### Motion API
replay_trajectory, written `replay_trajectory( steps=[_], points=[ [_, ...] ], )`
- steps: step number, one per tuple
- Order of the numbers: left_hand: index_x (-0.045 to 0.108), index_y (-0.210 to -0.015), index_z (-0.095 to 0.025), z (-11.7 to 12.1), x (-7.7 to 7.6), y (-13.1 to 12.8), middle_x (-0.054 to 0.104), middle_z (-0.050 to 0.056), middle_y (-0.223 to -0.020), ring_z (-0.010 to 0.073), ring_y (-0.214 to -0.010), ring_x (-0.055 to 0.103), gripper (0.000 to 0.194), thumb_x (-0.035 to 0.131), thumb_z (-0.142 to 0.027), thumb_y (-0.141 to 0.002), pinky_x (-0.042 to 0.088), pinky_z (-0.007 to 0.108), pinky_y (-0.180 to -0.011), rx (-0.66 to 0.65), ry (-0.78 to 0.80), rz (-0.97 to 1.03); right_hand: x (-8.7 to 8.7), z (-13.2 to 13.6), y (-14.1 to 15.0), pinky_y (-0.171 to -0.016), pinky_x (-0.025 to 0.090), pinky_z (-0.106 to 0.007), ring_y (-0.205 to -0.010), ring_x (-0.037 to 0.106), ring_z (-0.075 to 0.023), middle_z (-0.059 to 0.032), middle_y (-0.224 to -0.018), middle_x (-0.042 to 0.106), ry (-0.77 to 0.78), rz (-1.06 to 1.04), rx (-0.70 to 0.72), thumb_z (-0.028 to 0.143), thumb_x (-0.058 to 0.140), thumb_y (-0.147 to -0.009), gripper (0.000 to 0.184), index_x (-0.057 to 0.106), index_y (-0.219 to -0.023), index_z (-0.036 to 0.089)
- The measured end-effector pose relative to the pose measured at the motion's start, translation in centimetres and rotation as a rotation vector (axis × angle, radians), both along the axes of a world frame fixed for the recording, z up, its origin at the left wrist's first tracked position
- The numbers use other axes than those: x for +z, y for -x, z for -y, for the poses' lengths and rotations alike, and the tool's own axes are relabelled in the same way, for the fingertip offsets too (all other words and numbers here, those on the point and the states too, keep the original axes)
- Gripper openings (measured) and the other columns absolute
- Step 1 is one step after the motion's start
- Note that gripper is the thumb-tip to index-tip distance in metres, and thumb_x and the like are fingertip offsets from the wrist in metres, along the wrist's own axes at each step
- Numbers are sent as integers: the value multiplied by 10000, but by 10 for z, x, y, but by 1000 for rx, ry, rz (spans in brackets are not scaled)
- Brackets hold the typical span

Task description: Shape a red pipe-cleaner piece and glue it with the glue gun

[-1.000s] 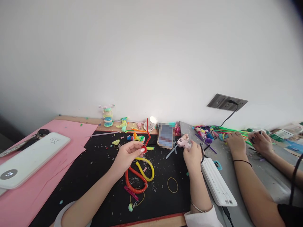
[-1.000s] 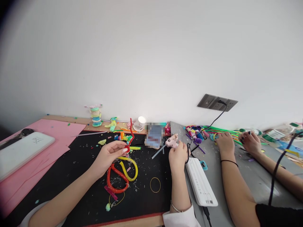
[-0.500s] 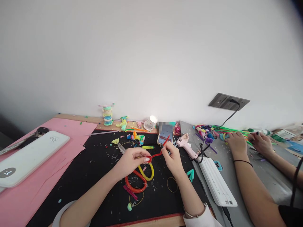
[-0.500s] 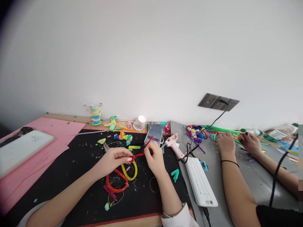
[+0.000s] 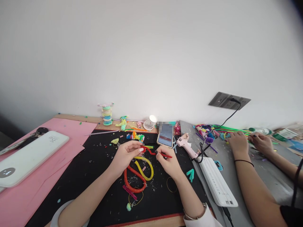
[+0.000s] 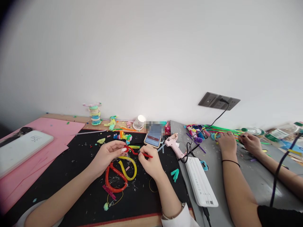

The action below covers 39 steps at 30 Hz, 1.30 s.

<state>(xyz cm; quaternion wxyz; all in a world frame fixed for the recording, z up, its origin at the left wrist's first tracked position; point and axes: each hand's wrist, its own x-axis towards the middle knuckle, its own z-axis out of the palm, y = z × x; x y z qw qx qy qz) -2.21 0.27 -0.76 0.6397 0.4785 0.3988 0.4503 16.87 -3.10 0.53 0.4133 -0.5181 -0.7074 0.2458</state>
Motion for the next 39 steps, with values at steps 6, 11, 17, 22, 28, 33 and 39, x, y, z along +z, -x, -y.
replay_trajectory(
  steps=[6,11,17,22,28,33,39],
  points=[
    [632,-879,-155,-2,0,-2,657,9,-765,148,-726,633,287,740,-289,-649,532,292,-731,103,15,21,-3,1,6,-661,352,-270,-695,441,-145,6,-673,481,-87,128,68,123,450,-810,165,471,-660,190],
    [623,-895,-160,-3,-4,-4,654,8,-758,139,-734,625,288,736,-279,-658,524,273,-731,144,-3,57,-2,2,12,-775,384,-305,-857,475,-166,-42,-879,502,-150,121,114,99,445,-813,133,491,-727,189],
    [613,-893,-172,0,-6,-5,648,0,-742,130,-723,619,293,744,-276,-653,513,260,-722,193,-9,82,-6,4,19,-780,384,-322,-862,463,-171,-43,-896,483,-148,185,129,102,438,-826,136,503,-746,191],
    [608,-906,-176,2,-6,-6,653,5,-766,126,-749,609,306,745,-282,-654,489,231,-707,224,-17,70,-8,4,22,-772,386,-312,-855,466,-165,-38,-891,493,-143,181,156,100,440,-834,140,507,-752,191],
    [608,-932,-175,0,-8,-6,661,18,-805,122,-772,601,329,747,-287,-655,469,223,-723,221,31,113,-9,3,22,-746,397,-304,-826,474,-162,-37,-864,478,-143,134,103,98,439,-827,140,514,-752,190],
    [608,-926,-172,-1,-9,-6,660,21,-807,124,-776,603,330,753,-278,-649,466,227,-726,205,66,148,-9,3,24,-719,404,-286,-796,473,-152,-28,-843,458,-131,99,116,88,437,-822,150,512,-743,191],
    [608,-935,-162,2,-7,-8,657,31,-819,141,-809,613,334,752,-257,-648,468,246,-747,199,76,178,-9,4,26,-686,403,-264,-760,475,-140,-17,-803,443,-120,88,142,103,440,-842,155,513,-735,189]
  ],
)
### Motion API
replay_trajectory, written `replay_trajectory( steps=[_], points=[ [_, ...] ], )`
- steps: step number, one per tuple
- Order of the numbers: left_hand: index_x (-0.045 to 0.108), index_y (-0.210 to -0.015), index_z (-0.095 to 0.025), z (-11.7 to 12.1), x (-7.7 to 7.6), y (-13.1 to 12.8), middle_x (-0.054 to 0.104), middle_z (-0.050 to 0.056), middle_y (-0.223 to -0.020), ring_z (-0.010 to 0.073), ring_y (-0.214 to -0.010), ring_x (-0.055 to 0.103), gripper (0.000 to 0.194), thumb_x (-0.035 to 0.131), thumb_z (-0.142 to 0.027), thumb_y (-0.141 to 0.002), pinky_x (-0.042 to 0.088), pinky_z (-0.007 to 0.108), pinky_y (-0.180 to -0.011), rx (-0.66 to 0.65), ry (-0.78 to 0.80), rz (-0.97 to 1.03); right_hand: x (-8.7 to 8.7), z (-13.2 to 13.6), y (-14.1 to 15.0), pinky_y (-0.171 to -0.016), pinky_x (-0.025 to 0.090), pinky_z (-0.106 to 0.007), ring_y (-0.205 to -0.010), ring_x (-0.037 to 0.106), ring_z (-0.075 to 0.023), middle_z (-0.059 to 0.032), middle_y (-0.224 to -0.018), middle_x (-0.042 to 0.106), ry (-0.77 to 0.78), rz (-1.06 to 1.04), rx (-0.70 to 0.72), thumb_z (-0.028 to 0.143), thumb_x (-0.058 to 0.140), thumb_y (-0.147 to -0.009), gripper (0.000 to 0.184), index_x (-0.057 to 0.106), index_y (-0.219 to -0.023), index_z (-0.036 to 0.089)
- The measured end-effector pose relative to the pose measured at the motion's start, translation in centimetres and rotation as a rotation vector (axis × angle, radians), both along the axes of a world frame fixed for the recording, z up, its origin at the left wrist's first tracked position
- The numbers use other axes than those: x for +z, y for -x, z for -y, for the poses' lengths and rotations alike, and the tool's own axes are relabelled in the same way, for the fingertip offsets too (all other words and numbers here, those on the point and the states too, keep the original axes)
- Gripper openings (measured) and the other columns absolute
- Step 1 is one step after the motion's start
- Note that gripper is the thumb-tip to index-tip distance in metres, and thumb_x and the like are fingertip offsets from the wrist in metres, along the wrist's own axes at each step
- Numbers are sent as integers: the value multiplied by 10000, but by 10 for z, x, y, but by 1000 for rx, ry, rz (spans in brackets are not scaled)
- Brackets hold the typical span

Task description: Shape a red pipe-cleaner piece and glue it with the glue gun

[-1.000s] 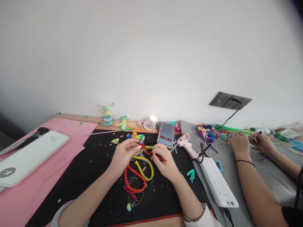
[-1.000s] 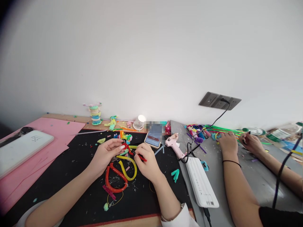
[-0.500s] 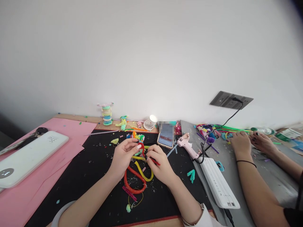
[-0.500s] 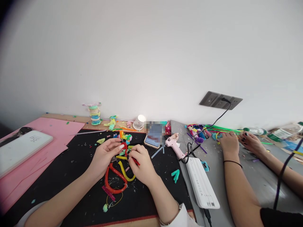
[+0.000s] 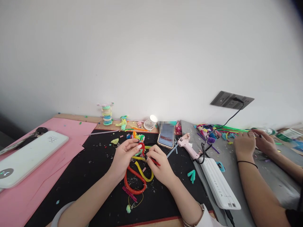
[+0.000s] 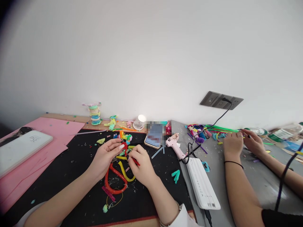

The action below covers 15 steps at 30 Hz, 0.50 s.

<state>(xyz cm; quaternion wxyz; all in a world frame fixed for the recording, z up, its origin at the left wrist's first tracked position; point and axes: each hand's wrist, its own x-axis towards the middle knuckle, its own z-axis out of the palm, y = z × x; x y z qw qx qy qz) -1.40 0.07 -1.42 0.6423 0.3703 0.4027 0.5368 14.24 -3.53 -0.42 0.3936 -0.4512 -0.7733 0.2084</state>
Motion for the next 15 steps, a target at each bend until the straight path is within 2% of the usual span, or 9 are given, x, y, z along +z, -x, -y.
replay_trajectory(
  steps=[15],
  points=[
    [610,-918,-174,5,4,-5,659,9,-793,136,-777,613,294,730,-269,-667,460,259,-757,-20,-18,13,-5,0,2,-648,401,-268,-714,536,-152,-32,-762,575,-29,73,-13,131,465,-857,151,596,-823,198]
  ],
)
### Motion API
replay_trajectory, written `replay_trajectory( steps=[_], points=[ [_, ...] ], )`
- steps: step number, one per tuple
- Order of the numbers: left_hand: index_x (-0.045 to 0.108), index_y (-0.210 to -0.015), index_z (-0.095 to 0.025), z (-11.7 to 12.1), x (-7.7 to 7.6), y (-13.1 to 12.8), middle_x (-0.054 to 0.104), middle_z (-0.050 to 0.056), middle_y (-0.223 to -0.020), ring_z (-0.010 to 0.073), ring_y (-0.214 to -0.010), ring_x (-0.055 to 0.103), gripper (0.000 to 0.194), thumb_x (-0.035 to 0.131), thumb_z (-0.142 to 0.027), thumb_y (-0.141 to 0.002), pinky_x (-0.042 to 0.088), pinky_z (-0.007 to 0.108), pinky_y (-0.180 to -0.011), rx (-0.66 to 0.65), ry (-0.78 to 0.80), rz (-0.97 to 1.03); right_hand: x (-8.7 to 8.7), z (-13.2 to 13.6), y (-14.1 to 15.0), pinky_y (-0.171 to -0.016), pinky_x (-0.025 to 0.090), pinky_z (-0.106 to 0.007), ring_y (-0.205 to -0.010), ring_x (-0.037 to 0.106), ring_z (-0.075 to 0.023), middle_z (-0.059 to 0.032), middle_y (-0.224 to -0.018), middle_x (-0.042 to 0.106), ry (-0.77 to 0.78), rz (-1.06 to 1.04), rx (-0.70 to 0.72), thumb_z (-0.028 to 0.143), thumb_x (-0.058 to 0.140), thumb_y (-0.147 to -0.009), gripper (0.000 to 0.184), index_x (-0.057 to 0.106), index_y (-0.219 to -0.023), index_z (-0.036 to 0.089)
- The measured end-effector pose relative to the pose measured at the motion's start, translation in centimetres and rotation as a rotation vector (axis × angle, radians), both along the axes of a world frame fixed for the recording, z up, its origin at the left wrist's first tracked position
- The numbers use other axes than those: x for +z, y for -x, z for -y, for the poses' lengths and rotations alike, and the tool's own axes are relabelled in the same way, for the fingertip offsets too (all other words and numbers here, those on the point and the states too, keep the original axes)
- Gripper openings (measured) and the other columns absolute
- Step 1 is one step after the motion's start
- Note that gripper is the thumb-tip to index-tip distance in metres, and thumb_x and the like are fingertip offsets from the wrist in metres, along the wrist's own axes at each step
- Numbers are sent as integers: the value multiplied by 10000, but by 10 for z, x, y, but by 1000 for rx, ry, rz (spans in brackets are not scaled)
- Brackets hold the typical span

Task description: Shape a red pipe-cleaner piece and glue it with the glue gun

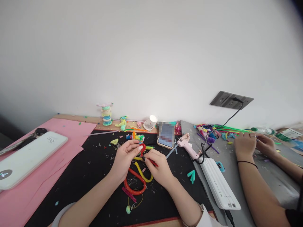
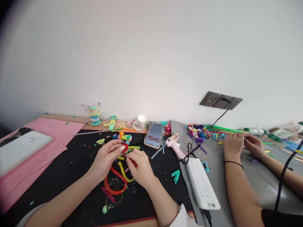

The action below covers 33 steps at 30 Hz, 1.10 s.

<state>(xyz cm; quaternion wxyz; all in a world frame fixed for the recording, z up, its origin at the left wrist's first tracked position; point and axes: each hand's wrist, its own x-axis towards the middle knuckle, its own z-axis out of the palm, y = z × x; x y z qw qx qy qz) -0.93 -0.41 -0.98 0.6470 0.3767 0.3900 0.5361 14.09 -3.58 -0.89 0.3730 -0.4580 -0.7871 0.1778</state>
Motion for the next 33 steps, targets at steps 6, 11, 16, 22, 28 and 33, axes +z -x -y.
replay_trajectory(
  steps=[6,11,16,22,28,33],
  points=[
    [606,-926,-167,2,2,-1,651,11,-792,127,-751,604,308,733,-267,-664,466,249,-732,-1,7,7,-2,0,1,-647,409,-268,-713,546,-151,-35,-771,598,-22,-6,-2,137,469,-860,161,618,-845,198],
    [598,-923,-164,4,5,-2,648,6,-780,118,-689,606,309,733,-267,-664,480,247,-694,-18,21,37,-2,-1,2,-631,408,-266,-693,550,-150,-35,-750,602,-47,-5,-19,145,474,-859,166,632,-859,196],
    [603,-916,-165,4,7,-4,647,7,-778,119,-672,607,306,736,-262,-658,484,246,-676,-13,19,49,-2,0,4,-623,411,-270,-657,552,-151,-31,-712,608,-47,-28,-44,164,483,-860,157,631,-813,195],
    [608,-915,-172,5,7,-4,644,6,-780,123,-679,608,302,736,-258,-655,481,247,-674,-11,15,68,-2,1,6,-620,428,-259,-644,573,-148,-29,-717,633,9,-86,-55,161,505,-843,153,637,-776,201],
    [612,-917,-170,6,8,-5,649,12,-789,133,-676,612,318,740,-261,-640,484,270,-682,-15,18,72,-1,0,7,-594,437,-248,-618,574,-146,-26,-680,632,37,-120,-66,181,510,-838,170,641,-731,197],
    [608,-931,-173,6,8,-5,639,3,-785,122,-674,606,327,739,-261,-644,479,262,-687,-29,23,79,-1,0,8,-592,448,-240,-610,584,-143,-25,-689,640,66,-137,-68,169,516,-828,171,649,-724,196]
  ],
)
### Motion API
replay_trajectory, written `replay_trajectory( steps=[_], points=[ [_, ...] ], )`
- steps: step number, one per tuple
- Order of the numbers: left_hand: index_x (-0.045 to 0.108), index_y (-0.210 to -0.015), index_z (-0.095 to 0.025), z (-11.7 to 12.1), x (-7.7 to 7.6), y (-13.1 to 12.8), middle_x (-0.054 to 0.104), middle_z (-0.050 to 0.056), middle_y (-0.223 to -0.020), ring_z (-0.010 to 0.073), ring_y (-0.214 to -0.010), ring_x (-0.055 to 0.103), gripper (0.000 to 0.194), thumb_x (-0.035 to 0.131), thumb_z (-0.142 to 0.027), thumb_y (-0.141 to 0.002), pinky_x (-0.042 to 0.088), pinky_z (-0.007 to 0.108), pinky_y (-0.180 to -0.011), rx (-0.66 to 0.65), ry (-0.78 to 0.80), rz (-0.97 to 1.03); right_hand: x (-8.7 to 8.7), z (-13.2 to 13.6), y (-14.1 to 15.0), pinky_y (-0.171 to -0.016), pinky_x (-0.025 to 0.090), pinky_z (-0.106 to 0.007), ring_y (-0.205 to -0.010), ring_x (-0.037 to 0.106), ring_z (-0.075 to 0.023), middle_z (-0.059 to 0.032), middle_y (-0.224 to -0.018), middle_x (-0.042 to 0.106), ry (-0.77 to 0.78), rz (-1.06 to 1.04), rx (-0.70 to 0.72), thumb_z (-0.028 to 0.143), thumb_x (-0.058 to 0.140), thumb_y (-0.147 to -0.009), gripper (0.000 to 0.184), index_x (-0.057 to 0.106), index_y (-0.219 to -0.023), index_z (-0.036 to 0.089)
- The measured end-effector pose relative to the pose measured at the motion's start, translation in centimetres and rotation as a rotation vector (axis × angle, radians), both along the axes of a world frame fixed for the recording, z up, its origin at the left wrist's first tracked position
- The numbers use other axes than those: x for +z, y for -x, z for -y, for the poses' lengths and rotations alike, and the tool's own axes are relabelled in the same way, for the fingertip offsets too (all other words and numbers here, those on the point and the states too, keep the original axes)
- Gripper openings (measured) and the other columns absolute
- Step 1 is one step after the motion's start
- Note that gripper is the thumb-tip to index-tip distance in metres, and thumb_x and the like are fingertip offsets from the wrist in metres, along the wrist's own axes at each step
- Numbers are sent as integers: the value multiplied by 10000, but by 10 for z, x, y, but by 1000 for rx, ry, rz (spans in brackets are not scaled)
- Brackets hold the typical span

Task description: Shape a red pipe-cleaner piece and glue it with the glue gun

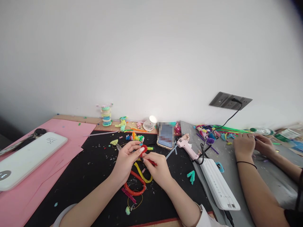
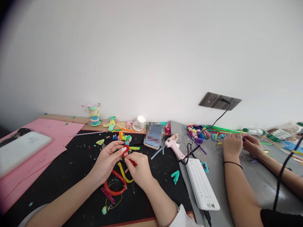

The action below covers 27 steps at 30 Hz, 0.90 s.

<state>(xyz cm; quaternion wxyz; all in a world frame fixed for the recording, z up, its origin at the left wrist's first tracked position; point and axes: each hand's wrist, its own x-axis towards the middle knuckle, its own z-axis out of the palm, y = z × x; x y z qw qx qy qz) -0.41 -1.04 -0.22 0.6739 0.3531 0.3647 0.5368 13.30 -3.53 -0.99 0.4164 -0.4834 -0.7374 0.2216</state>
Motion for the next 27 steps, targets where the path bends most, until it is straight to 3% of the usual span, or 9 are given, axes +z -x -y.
replay_trajectory(
  steps=[27],
  points=[
    [576,-965,-176,-2,-1,0,613,-16,-755,97,-676,582,304,711,-218,-696,465,225,-680,-44,2,45,-1,1,0,-595,483,-237,-620,601,-142,-37,-736,650,52,-42,20,184,517,-834,158,656,-759,189]
  ],
)
